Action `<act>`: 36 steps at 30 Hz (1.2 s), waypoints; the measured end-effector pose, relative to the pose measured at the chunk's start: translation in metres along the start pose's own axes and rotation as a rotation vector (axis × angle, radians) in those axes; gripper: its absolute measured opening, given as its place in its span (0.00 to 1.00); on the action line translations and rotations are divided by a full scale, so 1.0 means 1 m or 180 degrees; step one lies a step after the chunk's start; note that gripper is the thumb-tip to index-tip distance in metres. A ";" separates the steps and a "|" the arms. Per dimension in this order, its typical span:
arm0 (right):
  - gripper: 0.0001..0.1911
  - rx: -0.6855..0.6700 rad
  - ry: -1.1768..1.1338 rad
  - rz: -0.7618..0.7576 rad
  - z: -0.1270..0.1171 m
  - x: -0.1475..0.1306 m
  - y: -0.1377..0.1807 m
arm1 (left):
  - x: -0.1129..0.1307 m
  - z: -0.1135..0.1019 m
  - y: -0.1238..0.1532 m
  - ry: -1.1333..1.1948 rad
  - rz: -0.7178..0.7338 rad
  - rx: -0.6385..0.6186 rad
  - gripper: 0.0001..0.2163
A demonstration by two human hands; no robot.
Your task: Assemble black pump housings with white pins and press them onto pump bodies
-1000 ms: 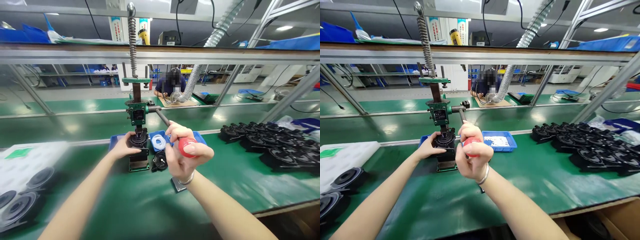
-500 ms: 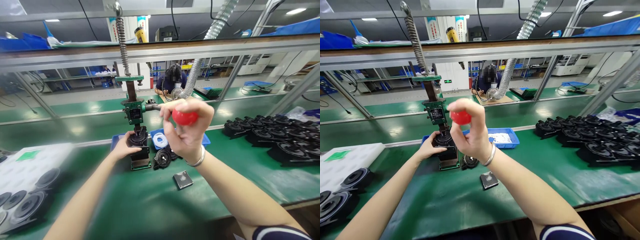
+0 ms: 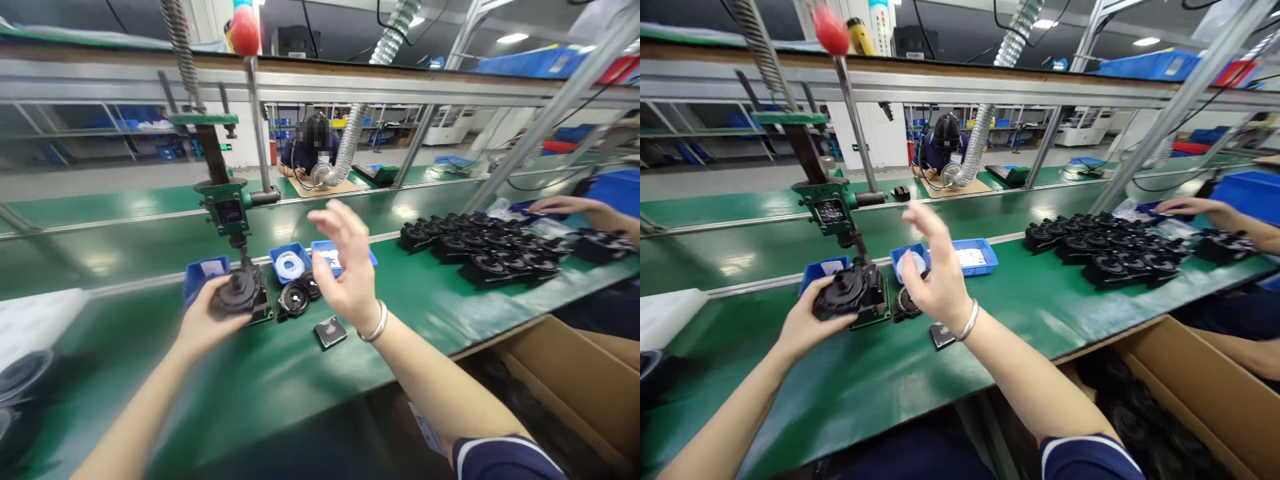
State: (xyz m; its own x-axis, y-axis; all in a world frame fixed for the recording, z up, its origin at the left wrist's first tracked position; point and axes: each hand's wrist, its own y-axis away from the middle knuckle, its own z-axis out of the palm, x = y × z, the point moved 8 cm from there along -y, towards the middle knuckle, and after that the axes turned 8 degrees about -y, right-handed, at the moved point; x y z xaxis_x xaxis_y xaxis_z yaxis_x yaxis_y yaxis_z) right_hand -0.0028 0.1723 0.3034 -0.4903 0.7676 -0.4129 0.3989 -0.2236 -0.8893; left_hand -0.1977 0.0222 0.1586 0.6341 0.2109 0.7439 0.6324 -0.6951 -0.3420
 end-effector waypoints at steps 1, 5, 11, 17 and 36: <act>0.29 -0.0245 0.0152 0.0247 0.003 0.008 0.018 | 0.001 0.003 0.021 -0.0228 0.0018 0.0114 0.32; 0.26 -0.1281 0.0287 0.1141 0.037 0.039 0.104 | 0.000 0.046 0.097 -0.0485 0.0047 -0.0032 0.27; 0.39 -0.2148 0.0087 0.1723 0.085 0.040 0.172 | -0.011 0.094 0.127 0.0072 -0.0461 -0.0314 0.42; 0.44 -0.2899 0.0153 0.1347 0.111 0.037 0.179 | -0.021 0.081 0.124 0.0627 -0.0361 -0.1094 0.54; 0.35 -0.3117 -0.0507 0.0964 0.127 0.051 0.178 | -0.029 0.077 0.117 0.0479 -0.0183 -0.0961 0.46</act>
State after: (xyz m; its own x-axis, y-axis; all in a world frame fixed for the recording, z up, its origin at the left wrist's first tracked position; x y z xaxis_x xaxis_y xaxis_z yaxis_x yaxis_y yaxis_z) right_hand -0.0553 0.0956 0.0985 -0.3330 0.6564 -0.6770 0.9427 0.2471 -0.2241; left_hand -0.1074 -0.0122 0.0526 0.5143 0.1677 0.8411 0.4907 -0.8618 -0.1283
